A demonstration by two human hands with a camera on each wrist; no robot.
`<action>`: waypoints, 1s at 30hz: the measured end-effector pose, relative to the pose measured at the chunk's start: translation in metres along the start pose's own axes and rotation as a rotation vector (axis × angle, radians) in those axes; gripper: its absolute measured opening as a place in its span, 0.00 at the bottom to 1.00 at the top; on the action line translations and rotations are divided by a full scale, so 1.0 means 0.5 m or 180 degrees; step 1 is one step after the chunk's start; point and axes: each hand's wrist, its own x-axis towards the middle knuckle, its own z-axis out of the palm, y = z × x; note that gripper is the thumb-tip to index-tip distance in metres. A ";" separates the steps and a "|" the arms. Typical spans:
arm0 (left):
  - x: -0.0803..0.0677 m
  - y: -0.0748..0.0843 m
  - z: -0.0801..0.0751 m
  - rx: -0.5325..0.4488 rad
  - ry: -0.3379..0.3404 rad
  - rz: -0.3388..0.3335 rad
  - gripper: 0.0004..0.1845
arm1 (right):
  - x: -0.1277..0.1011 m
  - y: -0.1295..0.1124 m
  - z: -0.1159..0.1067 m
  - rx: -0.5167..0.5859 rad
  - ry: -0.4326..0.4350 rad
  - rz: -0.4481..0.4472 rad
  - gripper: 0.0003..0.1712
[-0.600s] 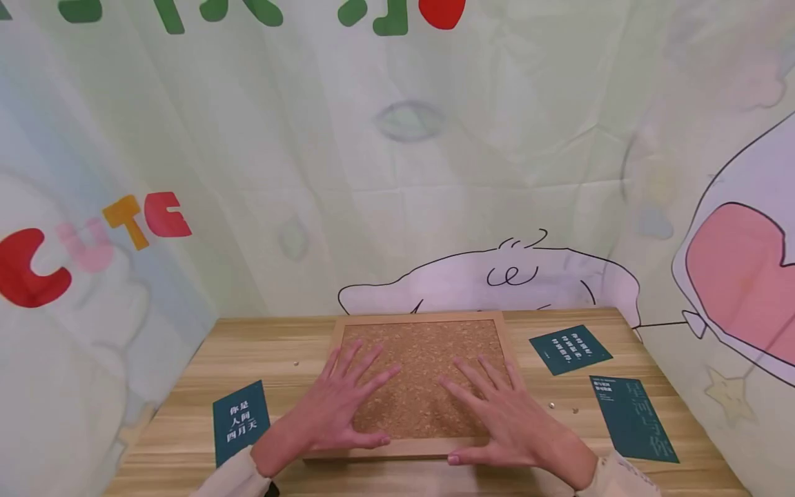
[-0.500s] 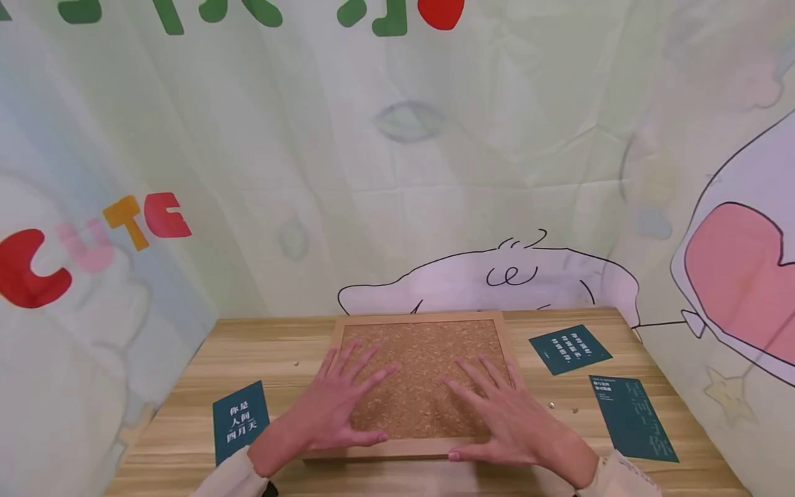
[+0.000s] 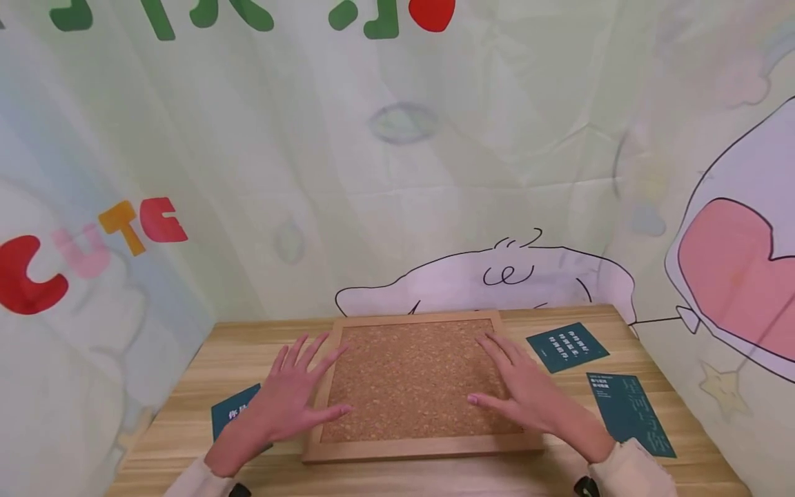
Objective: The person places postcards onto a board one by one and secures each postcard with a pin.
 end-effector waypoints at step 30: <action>-0.128 -0.180 0.011 -0.0557 -0.0686 -0.2657 0.64 | 0.013 0.146 0.008 0.2194 -0.0377 0.2390 0.60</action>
